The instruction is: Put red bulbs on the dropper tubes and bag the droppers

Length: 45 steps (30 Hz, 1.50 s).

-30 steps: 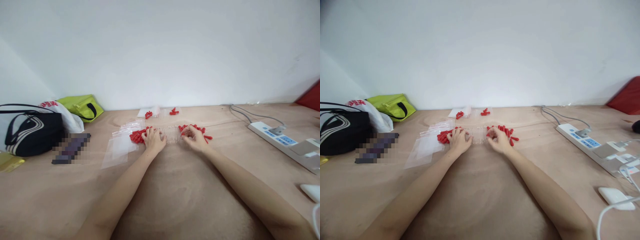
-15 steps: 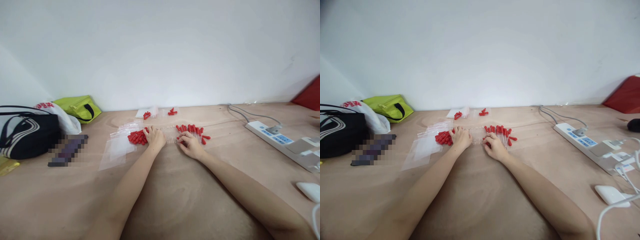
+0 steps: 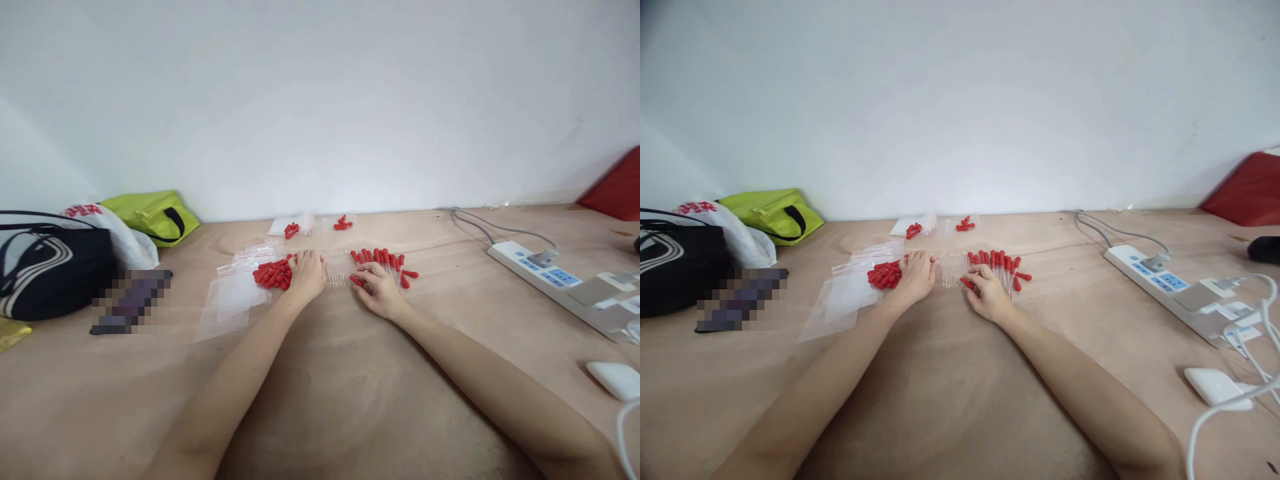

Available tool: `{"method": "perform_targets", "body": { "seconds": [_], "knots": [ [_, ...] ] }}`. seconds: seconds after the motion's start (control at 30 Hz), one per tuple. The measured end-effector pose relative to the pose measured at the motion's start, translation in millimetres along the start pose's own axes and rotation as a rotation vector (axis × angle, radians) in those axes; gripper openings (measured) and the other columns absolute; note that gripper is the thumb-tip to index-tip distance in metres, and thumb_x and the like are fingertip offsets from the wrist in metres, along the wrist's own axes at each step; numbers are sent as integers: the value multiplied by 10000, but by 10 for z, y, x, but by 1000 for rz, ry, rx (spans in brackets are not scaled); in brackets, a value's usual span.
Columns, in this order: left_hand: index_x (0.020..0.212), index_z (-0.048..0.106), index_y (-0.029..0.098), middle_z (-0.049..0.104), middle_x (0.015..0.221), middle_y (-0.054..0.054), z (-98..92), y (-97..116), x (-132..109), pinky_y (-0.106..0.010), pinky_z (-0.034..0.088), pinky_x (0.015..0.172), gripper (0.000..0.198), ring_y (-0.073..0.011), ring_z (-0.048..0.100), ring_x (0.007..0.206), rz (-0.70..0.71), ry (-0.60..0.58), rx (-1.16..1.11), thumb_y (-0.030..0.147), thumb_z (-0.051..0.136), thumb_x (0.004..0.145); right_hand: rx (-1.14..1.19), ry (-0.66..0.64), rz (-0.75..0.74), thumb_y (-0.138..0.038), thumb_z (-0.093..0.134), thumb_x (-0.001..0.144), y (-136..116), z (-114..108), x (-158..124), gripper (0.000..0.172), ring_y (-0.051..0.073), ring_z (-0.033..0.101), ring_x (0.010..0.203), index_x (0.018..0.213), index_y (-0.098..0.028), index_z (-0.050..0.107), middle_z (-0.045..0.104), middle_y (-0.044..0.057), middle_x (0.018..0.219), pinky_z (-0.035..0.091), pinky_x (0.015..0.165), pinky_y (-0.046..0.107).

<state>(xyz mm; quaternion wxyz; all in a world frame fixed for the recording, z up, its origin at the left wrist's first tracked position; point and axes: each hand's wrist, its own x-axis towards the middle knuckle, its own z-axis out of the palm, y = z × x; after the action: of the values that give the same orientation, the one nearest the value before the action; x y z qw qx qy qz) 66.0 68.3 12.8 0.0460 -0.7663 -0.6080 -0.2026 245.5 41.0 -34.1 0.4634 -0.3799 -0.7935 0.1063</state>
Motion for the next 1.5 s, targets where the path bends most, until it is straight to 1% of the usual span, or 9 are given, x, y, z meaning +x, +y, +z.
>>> {"method": "perform_targets", "body": {
  "seconds": [0.1,0.17,0.3,0.6,0.93,1.1,1.23,1.37,1.5],
  "knots": [
    [878,537,164,639,823,-44,-64,-108,-198,-420,270,906,175,-182,568,799,225,5,-100,166,363,863,-38,1,-32,-118,470,747,-6,-13,-18,225,192,538,883,924,-193,585,500,94,954,496,721,353],
    [909,552,175,659,803,-28,-62,-183,-343,-413,240,933,197,-161,584,746,317,47,-110,159,359,868,-55,-19,-51,-112,463,750,-6,-20,-30,237,189,537,875,927,-200,594,510,87,933,491,731,356],
    [1005,568,216,668,937,-36,-1,-266,-522,-402,237,945,313,-154,599,816,431,57,-120,86,331,847,-109,-45,-79,-151,484,767,1,-24,-47,217,186,535,811,931,-217,610,541,71,878,480,699,358],
    [1000,588,227,672,925,-38,32,-263,-502,-408,254,934,294,-169,593,850,421,45,-131,109,369,844,-174,-107,-109,-159,493,781,-19,-4,-63,234,172,548,797,969,-229,614,572,59,869,449,702,341],
    [957,597,225,661,951,-49,-4,-236,-501,-412,241,932,287,-171,584,869,424,-16,-157,130,351,846,-84,-101,-91,-171,452,810,-122,-3,-40,202,172,551,777,950,-222,588,571,63,868,476,689,328],
    [899,609,227,673,899,-33,36,-251,-510,-400,242,924,264,-148,598,790,471,30,-147,160,356,865,-43,-127,-115,-186,439,827,-150,-10,-33,182,169,564,798,949,-199,574,588,70,867,487,710,317],
    [918,612,235,678,897,-30,66,-263,-514,-389,253,901,263,-144,604,794,493,51,-146,165,363,868,-26,-94,-157,-218,445,841,-109,27,-40,194,165,579,798,977,-200,581,607,75,883,497,706,307],
    [933,615,242,686,895,-32,75,-283,-504,-374,266,864,257,-141,610,775,516,55,-156,173,376,869,-11,-61,-200,-233,439,852,-98,36,-32,186,161,587,764,934,-190,600,627,73,833,499,688,297],
    [916,615,214,690,879,-38,78,-292,-489,-354,278,797,260,-138,613,743,622,171,-181,120,381,857,-10,-50,-230,-244,443,855,-105,26,-34,186,154,582,754,921,-183,607,635,70,812,492,687,288]
  ]
}}
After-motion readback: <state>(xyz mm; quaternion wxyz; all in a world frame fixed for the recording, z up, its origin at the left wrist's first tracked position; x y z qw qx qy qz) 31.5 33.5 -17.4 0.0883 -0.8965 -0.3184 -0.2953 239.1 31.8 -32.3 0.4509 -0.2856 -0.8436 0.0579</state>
